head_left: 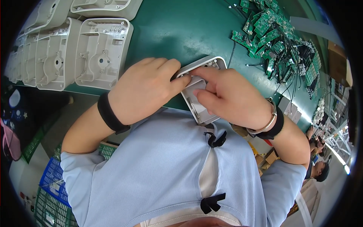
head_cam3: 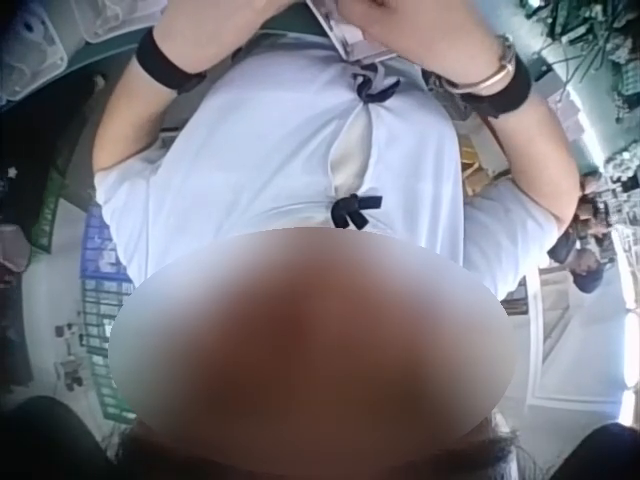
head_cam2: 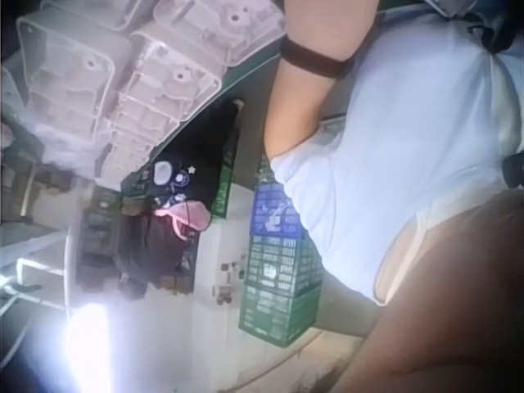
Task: The person picks up a plastic housing and places a small component inside it, then threads the wire of a circuit board through a hole and presses the board into place. They repeat this process with several units, setting each assembled piece aside on the table.
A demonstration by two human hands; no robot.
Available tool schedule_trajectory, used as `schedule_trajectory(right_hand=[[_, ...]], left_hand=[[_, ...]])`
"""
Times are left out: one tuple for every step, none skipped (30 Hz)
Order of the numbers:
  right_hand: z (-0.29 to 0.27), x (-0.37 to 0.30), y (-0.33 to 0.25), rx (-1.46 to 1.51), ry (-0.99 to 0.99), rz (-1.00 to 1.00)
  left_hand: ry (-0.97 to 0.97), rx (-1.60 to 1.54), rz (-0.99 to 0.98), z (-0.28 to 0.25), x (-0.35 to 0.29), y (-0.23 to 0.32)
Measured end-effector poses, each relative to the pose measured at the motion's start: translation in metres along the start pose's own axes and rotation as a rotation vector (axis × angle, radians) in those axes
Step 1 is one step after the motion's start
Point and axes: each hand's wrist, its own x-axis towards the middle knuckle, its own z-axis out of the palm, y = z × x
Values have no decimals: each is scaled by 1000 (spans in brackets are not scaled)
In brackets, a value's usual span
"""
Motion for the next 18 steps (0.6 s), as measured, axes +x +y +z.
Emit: schedule_trajectory(right_hand=[[0,-1,-2,-168,15,-44],[1,-4,-3,-166,17,-40],[0,-8,-2,-204,72,-100],[0,-13,-1,-243,128,-159],[-1,-19,-1,-282,185,-216],[-6,-27,-2,-286,183,-214],[-13,-38,-6,-237,246,-160],[-20,-50,-8,-186,316,-103],[-25,-57,-8,-135,384,-47],[-27,-59,-2,-139,387,-47],[-25,-62,9,-304,477,-160],[-22,-63,19,-474,562,-272],[-20,-63,28,-644,635,-387],[-16,-62,31,-644,640,-382],[-11,-59,32,-705,654,-400],[-6,-55,32,-767,665,-420],[-1,-51,33,-828,674,-441],[2,-47,33,-828,674,-442]], left_hand=[[-22,3,-3,-1,1,0],[-44,5,-4,-2,3,0],[-66,7,-3,-3,4,-1],[-66,3,5,-5,5,-1],[-89,11,3,-7,6,-1],[-108,21,-8,-8,6,1],[-126,31,-20,-9,5,3],[-122,31,-14,-8,5,3],[-90,34,-7,-6,4,4],[-59,37,-3,-4,3,4],[-29,39,18,-5,4,4],[-27,41,36,-7,5,4],[-32,42,33,-10,5,5],[-38,44,29,-14,5,6],[-45,46,23,-17,5,7],[-44,46,25,-17,6,7],[-54,68,28,-18,6,8],[-65,90,30,-19,6,9]])
